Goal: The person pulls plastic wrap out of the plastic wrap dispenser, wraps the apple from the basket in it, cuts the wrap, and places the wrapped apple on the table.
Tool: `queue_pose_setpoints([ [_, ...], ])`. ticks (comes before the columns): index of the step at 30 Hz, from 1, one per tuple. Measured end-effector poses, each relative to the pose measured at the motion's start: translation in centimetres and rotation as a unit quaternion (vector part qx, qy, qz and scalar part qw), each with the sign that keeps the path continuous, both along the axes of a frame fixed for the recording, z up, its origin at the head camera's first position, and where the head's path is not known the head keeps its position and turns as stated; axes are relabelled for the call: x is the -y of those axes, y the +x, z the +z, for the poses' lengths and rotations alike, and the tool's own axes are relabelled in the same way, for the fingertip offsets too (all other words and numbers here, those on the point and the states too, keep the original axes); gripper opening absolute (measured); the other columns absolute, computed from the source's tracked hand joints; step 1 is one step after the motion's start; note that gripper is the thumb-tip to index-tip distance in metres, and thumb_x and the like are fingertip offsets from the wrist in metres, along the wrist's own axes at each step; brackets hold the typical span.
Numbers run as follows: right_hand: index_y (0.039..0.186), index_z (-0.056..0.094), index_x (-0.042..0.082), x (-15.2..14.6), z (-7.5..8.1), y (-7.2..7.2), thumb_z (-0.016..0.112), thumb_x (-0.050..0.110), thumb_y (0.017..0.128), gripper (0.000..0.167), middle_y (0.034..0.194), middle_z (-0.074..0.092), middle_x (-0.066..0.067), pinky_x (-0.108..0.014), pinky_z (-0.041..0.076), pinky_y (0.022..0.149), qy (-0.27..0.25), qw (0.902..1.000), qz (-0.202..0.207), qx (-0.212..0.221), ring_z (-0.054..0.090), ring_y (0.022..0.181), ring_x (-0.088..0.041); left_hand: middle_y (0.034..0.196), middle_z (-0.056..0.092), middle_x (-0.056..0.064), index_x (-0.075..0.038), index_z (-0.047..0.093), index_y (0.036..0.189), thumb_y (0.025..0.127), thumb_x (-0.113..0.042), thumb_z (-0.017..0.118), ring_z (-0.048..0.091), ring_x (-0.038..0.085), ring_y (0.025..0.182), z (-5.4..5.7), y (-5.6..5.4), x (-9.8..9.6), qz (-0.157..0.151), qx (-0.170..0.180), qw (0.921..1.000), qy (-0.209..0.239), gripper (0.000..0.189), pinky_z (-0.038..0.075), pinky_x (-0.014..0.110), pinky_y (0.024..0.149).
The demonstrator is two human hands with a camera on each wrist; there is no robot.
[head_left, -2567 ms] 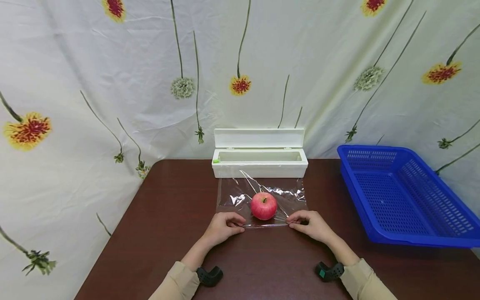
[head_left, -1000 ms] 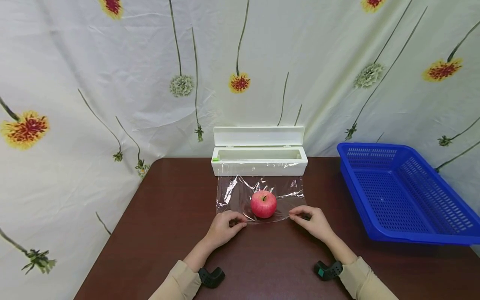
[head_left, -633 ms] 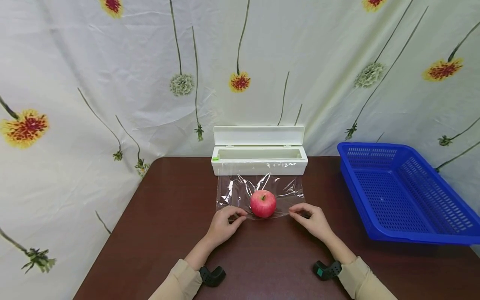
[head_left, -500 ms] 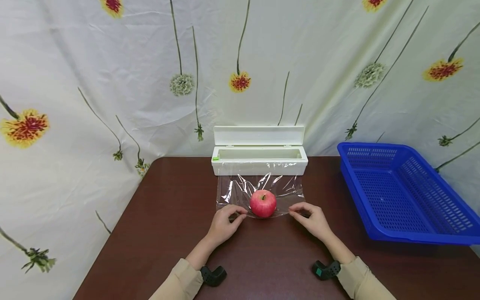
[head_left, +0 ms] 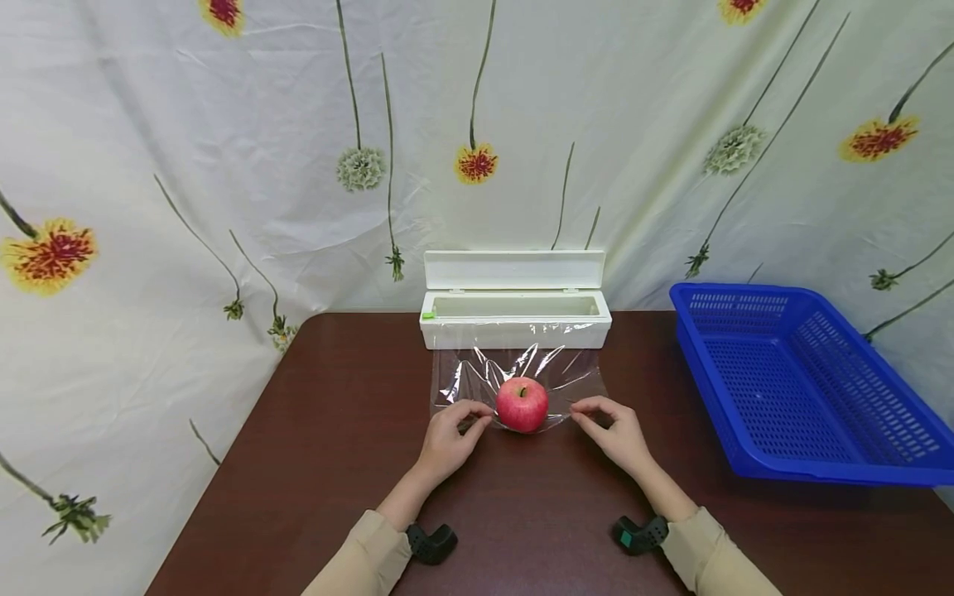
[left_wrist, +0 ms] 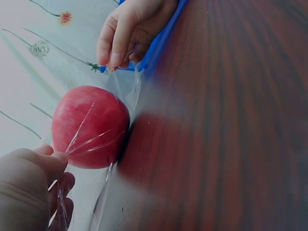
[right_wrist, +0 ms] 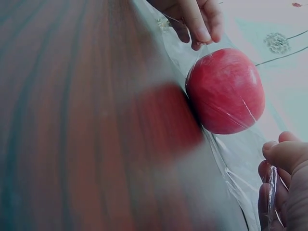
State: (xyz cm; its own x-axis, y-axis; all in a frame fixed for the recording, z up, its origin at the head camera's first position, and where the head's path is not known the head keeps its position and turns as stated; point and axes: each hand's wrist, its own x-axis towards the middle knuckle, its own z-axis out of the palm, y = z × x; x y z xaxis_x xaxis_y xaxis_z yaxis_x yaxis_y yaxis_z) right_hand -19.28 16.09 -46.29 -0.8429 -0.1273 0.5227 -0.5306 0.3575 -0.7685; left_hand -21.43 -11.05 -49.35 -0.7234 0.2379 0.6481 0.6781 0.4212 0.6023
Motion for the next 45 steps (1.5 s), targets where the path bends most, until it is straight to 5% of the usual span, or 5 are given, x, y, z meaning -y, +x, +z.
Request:
queue_pose_setpoints([
  [8, 0.089, 0.069, -0.005, 0.8, 0.0, -0.4, 0.070, -0.008, 0.079, 0.011, 0.083, 0.070, -0.015, -0.034, 0.051, 0.067, -0.017, 0.9997, -0.019, -0.004, 0.063, 0.077, -0.021, 0.083, 0.067, 0.003, -0.008, 0.069, 0.091, 0.084, -0.004, 0.070, 0.062, 0.011, 0.075, 0.0, -0.6, -0.7, 0.008, -0.005, 0.9999, 0.014, 0.008, 0.053, 0.028, 0.065],
  [15, 0.089, 0.068, -0.008, 1.9, 0.1, -0.9, 0.069, -0.011, 0.078, 0.012, 0.083, 0.068, -0.021, -0.016, 0.048, 0.065, -0.043, 0.9986, -0.025, -0.017, 0.062, 0.074, -0.021, 0.084, 0.067, 0.002, -0.007, 0.069, 0.090, 0.080, 0.000, 0.072, 0.061, 0.012, 0.071, 0.1, -0.9, -1.2, 0.020, -0.008, 0.9996, 0.020, 0.012, 0.052, 0.028, 0.060],
  [20, 0.090, 0.068, -0.008, 2.8, 0.2, -1.3, 0.068, -0.012, 0.078, 0.012, 0.085, 0.068, -0.021, -0.016, 0.048, 0.064, -0.054, 0.9981, -0.030, -0.008, 0.061, 0.073, -0.022, 0.085, 0.067, 0.002, -0.007, 0.070, 0.090, 0.080, -0.001, 0.072, 0.061, 0.012, 0.072, 0.0, -1.0, -1.3, 0.025, -0.010, 0.9993, 0.026, 0.012, 0.052, 0.028, 0.062],
  [35, 0.092, 0.069, -0.008, 3.4, 0.0, -1.7, 0.065, -0.014, 0.080, 0.014, 0.089, 0.067, -0.022, -0.016, 0.048, 0.070, -0.063, 0.9978, -0.017, -0.009, 0.060, 0.079, -0.031, 0.107, 0.068, 0.009, -0.003, 0.067, 0.109, 0.085, 0.000, 0.067, 0.065, 0.021, 0.093, -0.2, -1.3, -1.7, -0.037, 0.043, 0.9971, 0.051, 0.024, 0.053, 0.035, 0.077],
  [45, 0.097, 0.069, -0.006, 3.3, 0.0, -2.0, 0.065, -0.009, 0.082, 0.016, 0.094, 0.068, -0.020, -0.012, 0.046, 0.074, -0.045, 0.9987, -0.025, 0.009, 0.062, 0.086, -0.030, 0.115, 0.066, 0.007, -0.005, 0.065, 0.118, 0.089, -0.007, 0.064, 0.061, 0.020, 0.108, -0.2, -1.7, -1.7, -0.047, 0.074, 0.9946, 0.054, 0.029, 0.049, 0.034, 0.088],
])
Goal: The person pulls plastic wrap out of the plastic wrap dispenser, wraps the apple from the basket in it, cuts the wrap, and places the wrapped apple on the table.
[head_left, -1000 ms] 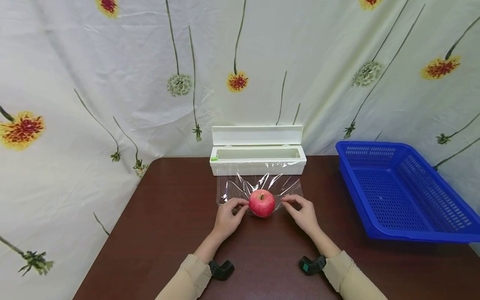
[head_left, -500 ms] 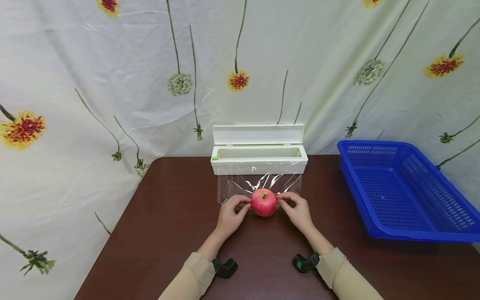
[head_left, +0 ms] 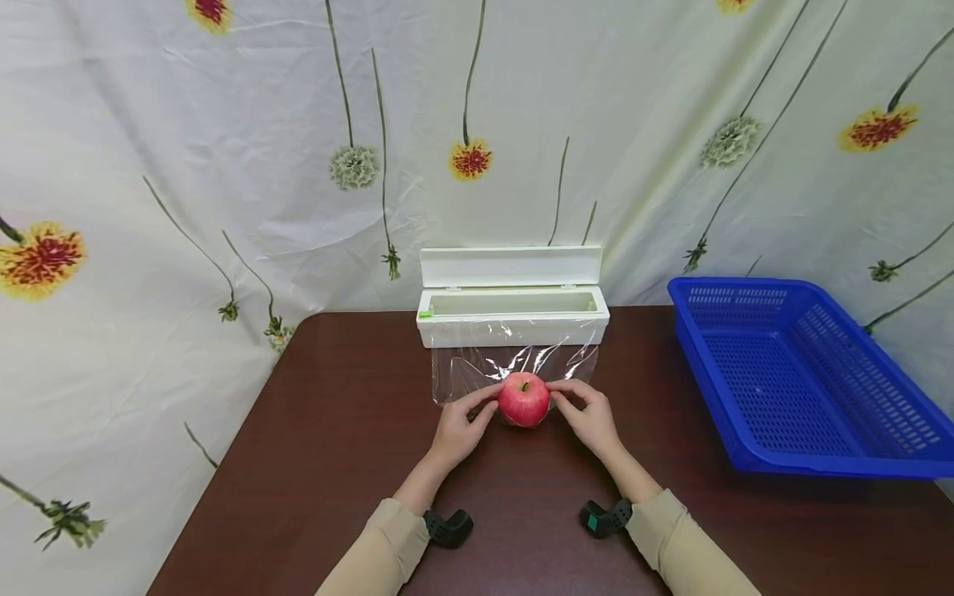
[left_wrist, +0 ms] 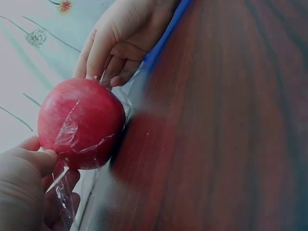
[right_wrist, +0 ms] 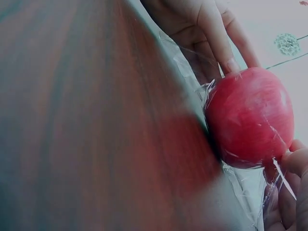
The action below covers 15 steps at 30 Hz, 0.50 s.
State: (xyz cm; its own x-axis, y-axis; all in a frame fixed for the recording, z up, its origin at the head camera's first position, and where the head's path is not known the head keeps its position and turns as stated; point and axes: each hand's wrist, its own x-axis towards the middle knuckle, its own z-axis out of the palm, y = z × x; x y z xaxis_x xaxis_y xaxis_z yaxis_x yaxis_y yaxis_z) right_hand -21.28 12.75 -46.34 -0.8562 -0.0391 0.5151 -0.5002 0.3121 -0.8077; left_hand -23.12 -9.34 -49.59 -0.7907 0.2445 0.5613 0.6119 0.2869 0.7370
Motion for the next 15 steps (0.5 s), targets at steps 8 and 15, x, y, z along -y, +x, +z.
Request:
queue_pose_setpoints([
  [8, 0.101, 0.069, -0.007, 0.0, 0.2, -0.7, 0.064, -0.005, 0.085, 0.017, 0.098, 0.068, -0.020, -0.015, 0.047, 0.074, -0.009, 0.9994, 0.006, 0.032, 0.060, 0.092, -0.033, 0.116, 0.065, 0.007, -0.007, 0.065, 0.120, 0.091, -0.013, 0.063, 0.060, 0.019, 0.109, 0.1, -0.5, -0.1, 0.023, 0.030, 0.9992, -0.009, 0.029, 0.047, 0.035, 0.091],
  [15, 0.102, 0.068, -0.007, 0.2, 0.2, -1.2, 0.064, -0.005, 0.085, 0.017, 0.099, 0.067, -0.021, -0.011, 0.045, 0.073, -0.014, 0.9991, 0.002, 0.040, 0.060, 0.092, -0.034, 0.120, 0.063, 0.006, -0.009, 0.064, 0.122, 0.094, -0.014, 0.059, 0.057, 0.021, 0.113, 0.1, -1.1, -0.3, 0.033, 0.060, 0.9977, -0.007, 0.029, 0.046, 0.039, 0.093],
])
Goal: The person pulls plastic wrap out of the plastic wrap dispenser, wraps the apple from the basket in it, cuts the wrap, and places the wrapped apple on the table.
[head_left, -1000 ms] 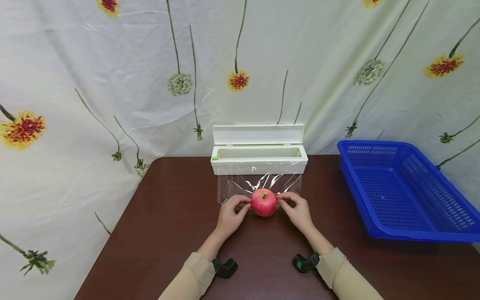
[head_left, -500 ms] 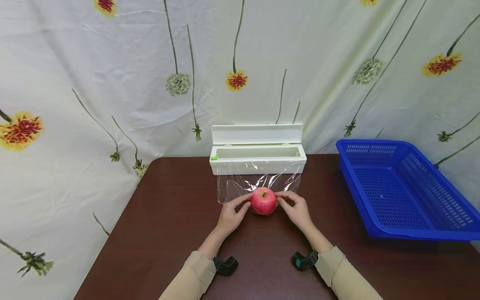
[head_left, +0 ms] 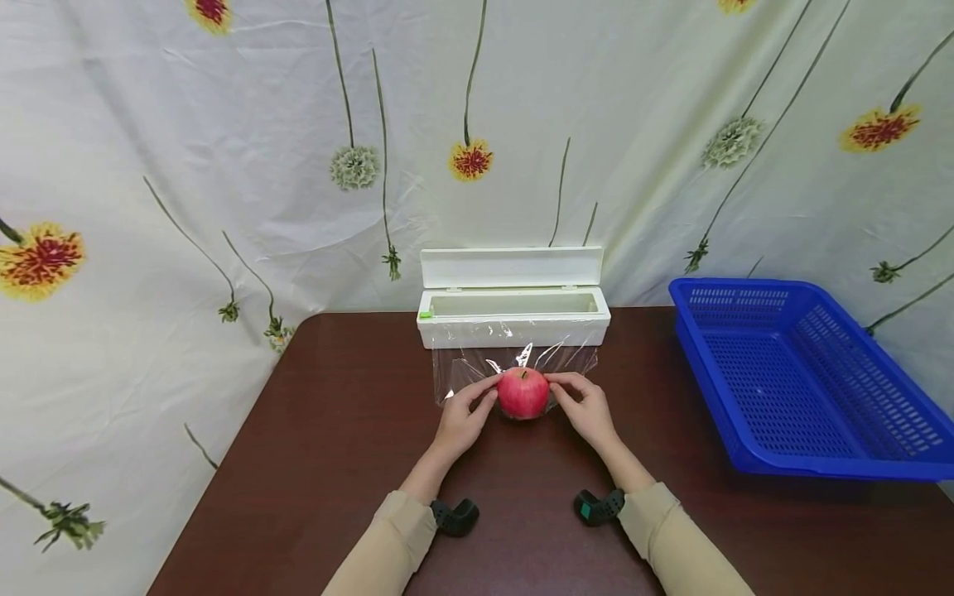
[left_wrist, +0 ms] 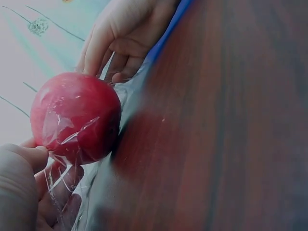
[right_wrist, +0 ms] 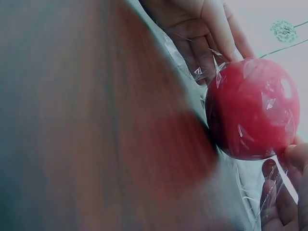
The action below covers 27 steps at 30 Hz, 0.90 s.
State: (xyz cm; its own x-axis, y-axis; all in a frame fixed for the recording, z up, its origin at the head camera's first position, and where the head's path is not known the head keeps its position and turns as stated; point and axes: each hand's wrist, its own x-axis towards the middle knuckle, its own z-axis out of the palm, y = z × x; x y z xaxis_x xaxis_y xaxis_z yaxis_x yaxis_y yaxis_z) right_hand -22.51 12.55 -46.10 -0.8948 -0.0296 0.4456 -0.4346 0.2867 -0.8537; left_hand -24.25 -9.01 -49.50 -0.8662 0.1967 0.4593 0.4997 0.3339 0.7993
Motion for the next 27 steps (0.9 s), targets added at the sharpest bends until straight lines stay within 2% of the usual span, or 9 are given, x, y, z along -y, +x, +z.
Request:
queue_pose_setpoints([
  [8, 0.104, 0.067, -0.008, 0.3, 0.1, -0.7, 0.063, -0.003, 0.087, 0.018, 0.100, 0.066, -0.021, -0.013, 0.046, 0.073, 0.005, 0.9999, -0.014, 0.007, 0.061, 0.090, -0.035, 0.120, 0.063, 0.008, -0.007, 0.063, 0.123, 0.095, -0.015, 0.057, 0.056, 0.023, 0.114, 0.1, -1.0, -0.5, 0.022, -0.009, 0.9997, 0.001, 0.029, 0.044, 0.039, 0.095],
  [13, 0.104, 0.067, -0.008, 0.5, -0.2, -1.4, 0.062, -0.002, 0.088, 0.018, 0.101, 0.066, -0.022, -0.016, 0.048, 0.072, 0.011, 0.9995, -0.025, 0.014, 0.061, 0.089, -0.034, 0.118, 0.062, 0.010, -0.003, 0.063, 0.121, 0.095, -0.012, 0.056, 0.055, 0.026, 0.112, 0.0, -1.5, -0.9, 0.024, -0.004, 0.9994, 0.024, 0.029, 0.044, 0.042, 0.093],
  [17, 0.104, 0.068, -0.005, 0.2, -2.0, -3.0, 0.063, 0.002, 0.088, 0.018, 0.104, 0.066, -0.020, -0.023, 0.051, 0.073, 0.014, 0.9991, -0.039, 0.013, 0.062, 0.089, -0.033, 0.116, 0.063, 0.014, 0.001, 0.063, 0.118, 0.094, -0.008, 0.057, 0.057, 0.029, 0.107, 0.1, -1.8, -1.3, 0.035, 0.001, 0.9977, 0.059, 0.027, 0.048, 0.040, 0.088],
  [20, 0.105, 0.069, -0.001, 0.0, -3.4, -4.3, 0.066, 0.006, 0.088, 0.019, 0.105, 0.067, -0.017, -0.026, 0.052, 0.074, 0.004, 0.9988, -0.045, 0.021, 0.063, 0.091, -0.030, 0.109, 0.063, 0.021, 0.007, 0.063, 0.113, 0.092, -0.001, 0.057, 0.061, 0.034, 0.098, 1.1, -1.6, -1.7, 0.036, -0.003, 0.9948, 0.095, 0.023, 0.051, 0.035, 0.082],
  [22, 0.105, 0.070, -0.001, 0.0, -3.6, -4.6, 0.066, 0.007, 0.088, 0.019, 0.105, 0.067, -0.016, -0.024, 0.052, 0.073, 0.000, 0.9987, -0.046, 0.022, 0.063, 0.091, -0.029, 0.104, 0.062, 0.026, 0.012, 0.060, 0.109, 0.091, 0.004, 0.056, 0.061, 0.038, 0.092, 1.8, -1.2, -1.9, 0.031, -0.002, 0.9924, 0.119, 0.020, 0.052, 0.035, 0.078],
  [25, 0.103, 0.070, 0.000, 0.0, -3.7, -4.8, 0.066, 0.007, 0.088, 0.017, 0.103, 0.068, -0.015, -0.020, 0.051, 0.073, -0.013, 0.9987, -0.045, 0.021, 0.063, 0.090, -0.026, 0.102, 0.062, 0.030, 0.016, 0.057, 0.102, 0.089, 0.009, 0.055, 0.061, 0.040, 0.091, 3.0, -0.7, -2.1, 0.029, 0.007, 0.9898, 0.140, 0.015, 0.052, 0.040, 0.079],
  [27, 0.101, 0.068, -0.002, 0.0, -3.7, -4.9, 0.067, 0.005, 0.087, 0.015, 0.100, 0.067, -0.016, -0.018, 0.050, 0.072, -0.023, 0.9988, -0.042, 0.013, 0.063, 0.088, -0.024, 0.103, 0.062, 0.029, 0.015, 0.057, 0.101, 0.089, 0.009, 0.056, 0.061, 0.041, 0.092, 3.1, -0.7, -2.1, 0.030, 0.014, 0.9884, 0.149, 0.014, 0.051, 0.045, 0.081],
])
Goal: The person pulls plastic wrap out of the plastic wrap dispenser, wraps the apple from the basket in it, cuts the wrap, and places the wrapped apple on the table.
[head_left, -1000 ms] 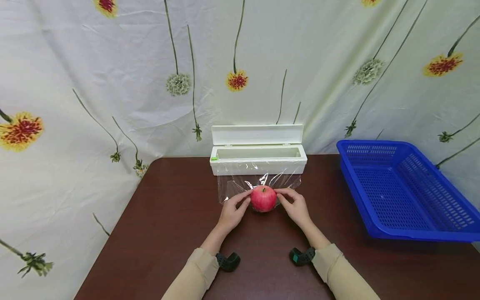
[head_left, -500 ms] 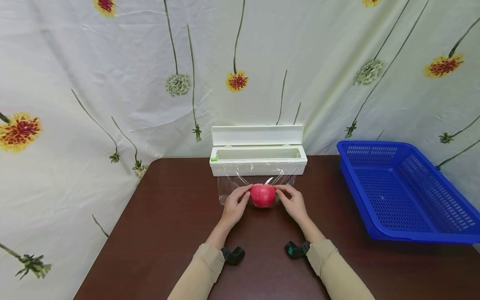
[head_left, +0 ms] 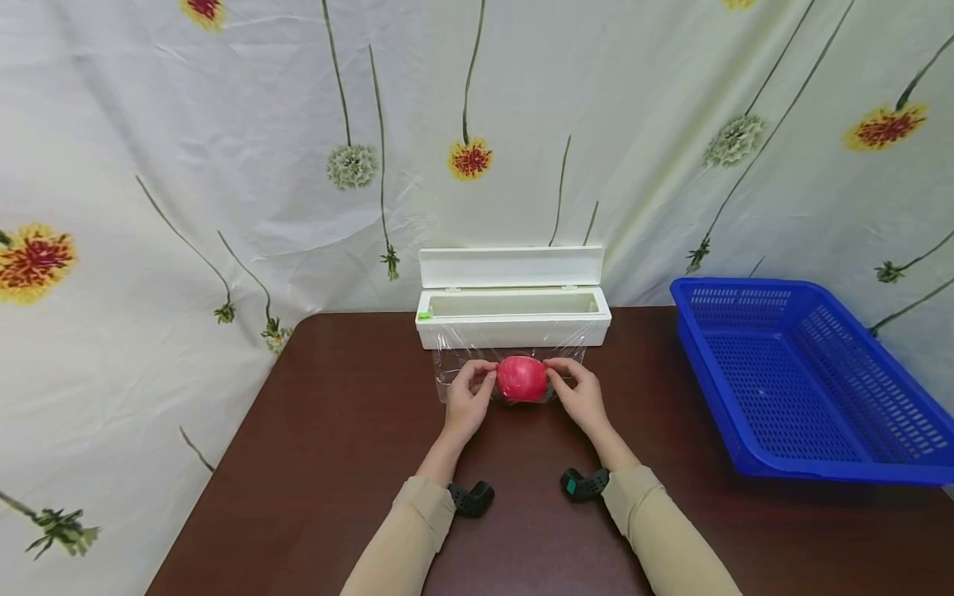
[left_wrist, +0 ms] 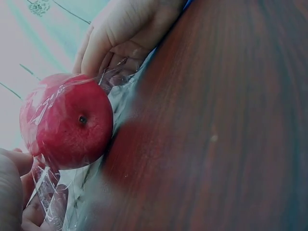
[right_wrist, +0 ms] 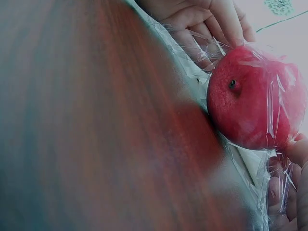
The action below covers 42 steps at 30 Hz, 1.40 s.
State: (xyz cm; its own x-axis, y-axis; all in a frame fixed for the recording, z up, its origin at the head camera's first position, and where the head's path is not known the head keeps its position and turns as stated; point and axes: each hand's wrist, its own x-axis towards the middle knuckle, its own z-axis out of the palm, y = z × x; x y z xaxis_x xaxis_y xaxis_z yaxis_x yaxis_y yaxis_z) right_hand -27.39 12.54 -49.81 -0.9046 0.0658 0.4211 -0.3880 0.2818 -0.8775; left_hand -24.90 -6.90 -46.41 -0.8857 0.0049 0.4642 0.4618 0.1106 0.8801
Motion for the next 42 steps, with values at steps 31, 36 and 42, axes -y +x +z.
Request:
queue_pose_setpoints([
  [31, 0.110, 0.058, -0.006, -0.1, 1.0, 0.9, 0.058, -0.010, 0.084, 0.026, 0.114, 0.060, -0.022, -0.040, 0.050, 0.086, 0.008, 0.9983, 0.053, 0.021, 0.058, 0.105, -0.036, 0.119, 0.064, 0.008, -0.007, 0.064, 0.112, 0.085, -0.012, 0.068, 0.061, 0.020, 0.106, -2.9, -1.4, 0.5, 0.024, -0.008, 0.9943, -0.103, 0.028, 0.049, 0.040, 0.088],
  [36, 0.114, 0.054, -0.012, 0.3, 3.0, 2.2, 0.059, -0.009, 0.084, 0.030, 0.115, 0.057, -0.028, -0.049, 0.050, 0.082, 0.011, 0.9967, 0.079, 0.015, 0.056, 0.105, -0.043, 0.120, 0.063, 0.008, -0.010, 0.063, 0.119, 0.083, -0.024, 0.071, 0.060, 0.020, 0.109, -2.8, -1.1, 0.6, 0.040, -0.010, 0.9868, -0.156, 0.040, 0.047, 0.041, 0.091],
  [42, 0.120, 0.050, -0.012, 0.4, 3.6, 2.6, 0.064, 0.000, 0.086, 0.039, 0.118, 0.055, -0.028, -0.046, 0.050, 0.081, 0.037, 0.9954, 0.086, 0.019, 0.054, 0.105, -0.045, 0.119, 0.064, 0.007, -0.011, 0.062, 0.123, 0.086, -0.032, 0.069, 0.059, 0.021, 0.109, -2.9, -1.3, 0.5, 0.051, 0.004, 0.9840, -0.170, 0.044, 0.048, 0.039, 0.089],
])
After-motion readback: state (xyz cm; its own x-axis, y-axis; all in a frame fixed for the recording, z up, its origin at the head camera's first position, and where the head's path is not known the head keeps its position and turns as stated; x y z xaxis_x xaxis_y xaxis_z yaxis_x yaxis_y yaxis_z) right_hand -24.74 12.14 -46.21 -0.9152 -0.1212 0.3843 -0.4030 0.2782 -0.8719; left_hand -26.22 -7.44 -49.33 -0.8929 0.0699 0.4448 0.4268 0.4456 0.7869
